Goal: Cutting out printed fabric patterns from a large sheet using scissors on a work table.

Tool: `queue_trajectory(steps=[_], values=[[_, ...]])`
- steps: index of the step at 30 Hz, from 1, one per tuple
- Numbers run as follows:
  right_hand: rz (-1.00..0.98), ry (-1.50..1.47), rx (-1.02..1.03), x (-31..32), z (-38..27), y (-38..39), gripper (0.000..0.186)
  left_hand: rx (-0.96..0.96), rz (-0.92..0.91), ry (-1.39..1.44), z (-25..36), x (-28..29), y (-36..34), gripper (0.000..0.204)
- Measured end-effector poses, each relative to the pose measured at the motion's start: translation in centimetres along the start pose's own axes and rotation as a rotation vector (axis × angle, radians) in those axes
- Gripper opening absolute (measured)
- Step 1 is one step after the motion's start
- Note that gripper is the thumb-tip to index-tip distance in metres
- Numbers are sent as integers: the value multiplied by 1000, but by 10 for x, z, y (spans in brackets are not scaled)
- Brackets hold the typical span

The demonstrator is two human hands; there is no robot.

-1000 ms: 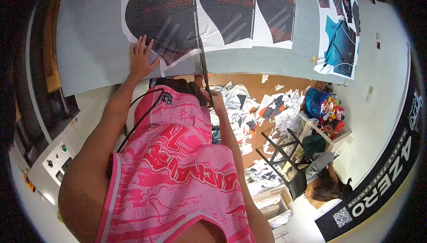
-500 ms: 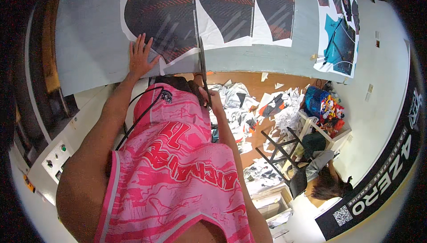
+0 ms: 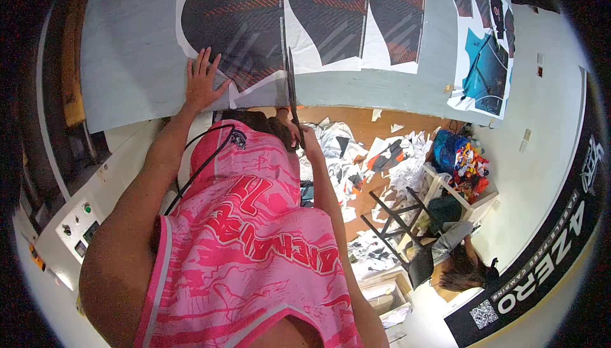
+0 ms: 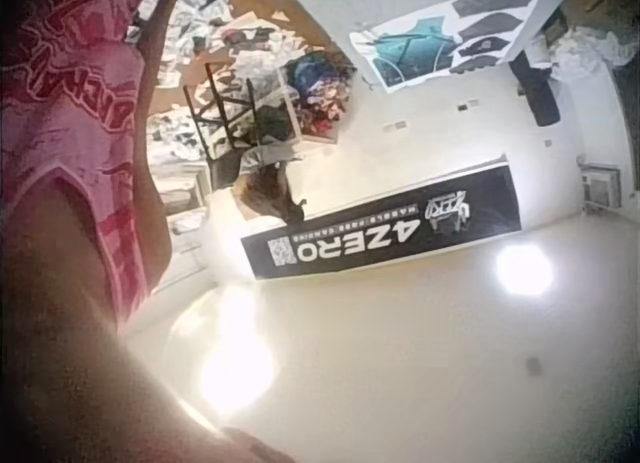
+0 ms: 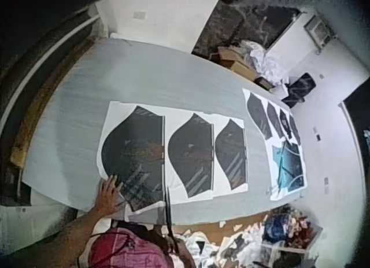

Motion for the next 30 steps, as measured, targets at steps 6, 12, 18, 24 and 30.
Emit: queue_trajectory(steps=[6, 12, 18, 24, 30], values=[[42, 140, -71, -3, -10, -12, 52, -30, 71, 30, 1, 2, -1, 83], [72, 158, -81, -10, -24, -8, 52, 5, 2, -8, -2, -1, -1, 83], [29, 86, -36, -13, -37, -25, 51, 6, 32, -4, -1, 0, -1, 83], [67, 122, -54, -14, -40, -34, 52, 17, -2, -6, 0, 1, -2, 83], [-16, 34, 66, -13, -59, -41, 49, -12, 63, 16, 0, 2, -2, 84]])
Point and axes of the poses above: each hand's wrist, its own y-axis away from the middle knuckle, its own x-axis out of the back of the hand, z = x × y, the point moved 1 cm from there along -y, towards the middle knuckle, and after that the axes turned 11 degrees about y, right-handed, at the moved point
